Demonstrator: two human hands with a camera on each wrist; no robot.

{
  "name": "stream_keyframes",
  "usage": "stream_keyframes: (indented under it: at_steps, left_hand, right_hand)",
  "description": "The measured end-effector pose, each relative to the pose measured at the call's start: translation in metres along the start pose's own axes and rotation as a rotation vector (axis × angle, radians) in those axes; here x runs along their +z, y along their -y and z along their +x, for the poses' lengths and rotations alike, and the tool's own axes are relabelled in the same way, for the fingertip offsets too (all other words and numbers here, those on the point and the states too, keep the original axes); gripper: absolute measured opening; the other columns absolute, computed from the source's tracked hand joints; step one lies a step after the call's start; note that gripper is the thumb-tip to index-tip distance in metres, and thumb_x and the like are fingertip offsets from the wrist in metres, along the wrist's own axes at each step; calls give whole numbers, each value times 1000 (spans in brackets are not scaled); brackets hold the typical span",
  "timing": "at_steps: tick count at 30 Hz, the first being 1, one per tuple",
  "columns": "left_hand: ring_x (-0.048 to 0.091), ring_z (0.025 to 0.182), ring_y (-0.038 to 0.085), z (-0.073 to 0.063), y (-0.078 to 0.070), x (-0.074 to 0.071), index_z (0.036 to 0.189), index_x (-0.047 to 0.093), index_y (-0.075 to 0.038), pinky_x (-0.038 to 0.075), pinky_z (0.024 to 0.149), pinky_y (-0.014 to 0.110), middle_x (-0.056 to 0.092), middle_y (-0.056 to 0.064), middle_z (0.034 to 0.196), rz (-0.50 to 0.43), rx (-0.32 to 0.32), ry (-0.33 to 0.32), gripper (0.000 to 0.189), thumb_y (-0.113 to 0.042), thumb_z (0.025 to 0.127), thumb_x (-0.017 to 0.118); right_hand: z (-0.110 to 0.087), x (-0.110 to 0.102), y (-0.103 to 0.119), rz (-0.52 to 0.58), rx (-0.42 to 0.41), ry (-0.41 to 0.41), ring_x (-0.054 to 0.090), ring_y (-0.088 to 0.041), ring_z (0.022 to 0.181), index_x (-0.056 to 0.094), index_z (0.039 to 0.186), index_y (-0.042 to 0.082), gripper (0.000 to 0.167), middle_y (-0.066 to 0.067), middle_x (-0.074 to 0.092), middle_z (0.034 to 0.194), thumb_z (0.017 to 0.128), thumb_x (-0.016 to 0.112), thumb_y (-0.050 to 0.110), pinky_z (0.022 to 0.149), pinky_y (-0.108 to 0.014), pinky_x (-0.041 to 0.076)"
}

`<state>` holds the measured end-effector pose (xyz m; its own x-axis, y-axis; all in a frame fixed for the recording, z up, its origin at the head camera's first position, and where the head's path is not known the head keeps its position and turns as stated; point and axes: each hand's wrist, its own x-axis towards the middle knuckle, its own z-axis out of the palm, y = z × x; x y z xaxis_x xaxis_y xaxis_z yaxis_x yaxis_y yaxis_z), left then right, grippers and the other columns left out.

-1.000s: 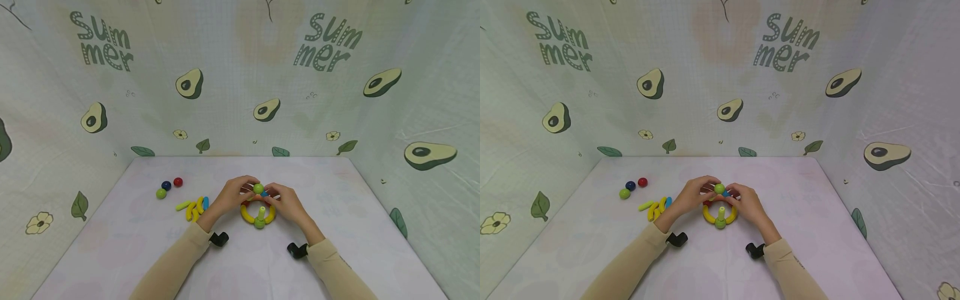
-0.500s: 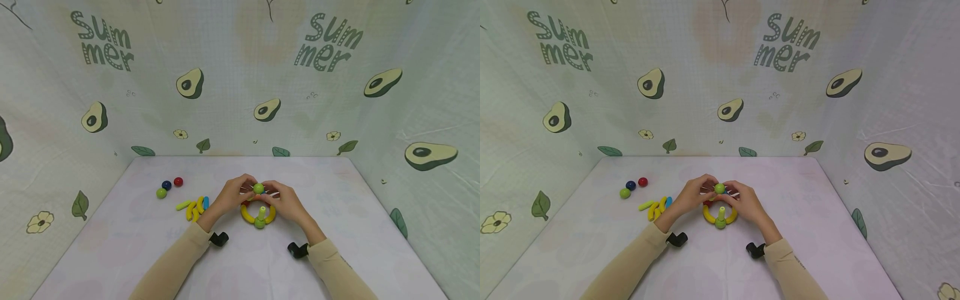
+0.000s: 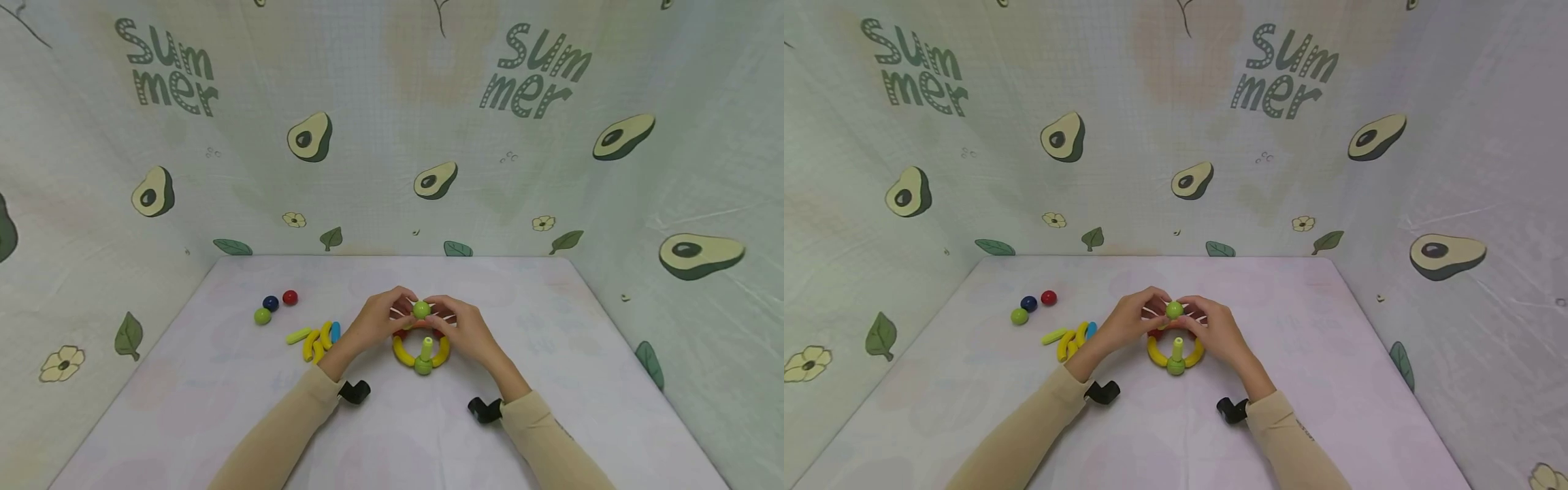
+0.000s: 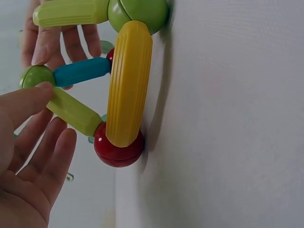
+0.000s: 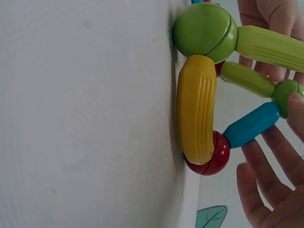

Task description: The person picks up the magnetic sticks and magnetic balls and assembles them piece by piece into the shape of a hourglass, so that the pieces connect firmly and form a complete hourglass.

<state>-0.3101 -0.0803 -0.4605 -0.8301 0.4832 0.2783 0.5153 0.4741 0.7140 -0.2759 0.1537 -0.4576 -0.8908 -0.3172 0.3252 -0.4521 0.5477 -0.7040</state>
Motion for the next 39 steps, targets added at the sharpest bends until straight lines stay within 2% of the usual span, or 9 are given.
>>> stream_keyframes:
  at_steps: [6,10,15,19,23,31,39]
  left_hand:
    - [72,98,13,-8,-6,-6,132,62,-16,62,90,31,71,-3,105,-9,1,-6,40,-18,97,81]
    - [70,95,9,-15,-11,-8,140,57,-16,61,86,25,73,-1,105,-28,12,57,51,-18,95,83]
    - [71,96,8,-22,-14,-6,151,47,-20,61,86,23,74,9,115,-114,-27,144,68,-22,94,84]
    - [72,95,8,-23,-15,0,158,39,-21,61,87,24,74,3,113,-149,-53,171,81,-25,92,86]
    - [73,91,7,-23,-16,7,162,32,-20,61,85,24,74,-7,105,-164,-64,176,91,-28,91,87]
    - [74,88,5,-22,-18,16,162,29,-24,61,84,26,77,-13,96,-164,-105,161,91,-30,92,86]
    - [73,88,4,-23,-17,18,160,33,-24,61,84,26,78,-11,98,-146,-111,137,82,-29,95,83]
  right_hand:
    - [1,0,2,2,11,7,74,-25,102,68,135,15,34,-5,77,113,102,74,21,90,-43,63]
    - [1,0,3,-4,12,6,74,-25,101,68,135,15,34,-6,77,113,102,74,20,90,-44,63]
    - [2,-1,1,-7,26,4,74,-27,101,67,136,16,34,-8,76,114,103,73,21,90,-46,63]
    - [1,-2,-2,1,35,-4,75,-30,100,67,136,17,33,-9,76,116,103,72,20,89,-47,63]
    - [0,-4,-2,-8,32,-17,75,-29,100,67,136,16,33,-8,76,114,103,72,19,89,-47,63]
    - [0,-7,-4,-14,35,-7,75,-26,99,67,136,17,34,-6,76,114,103,73,21,88,-45,63]
    - [0,-10,-7,-7,46,28,74,-26,101,67,135,18,32,-5,76,114,103,73,22,90,-43,63]
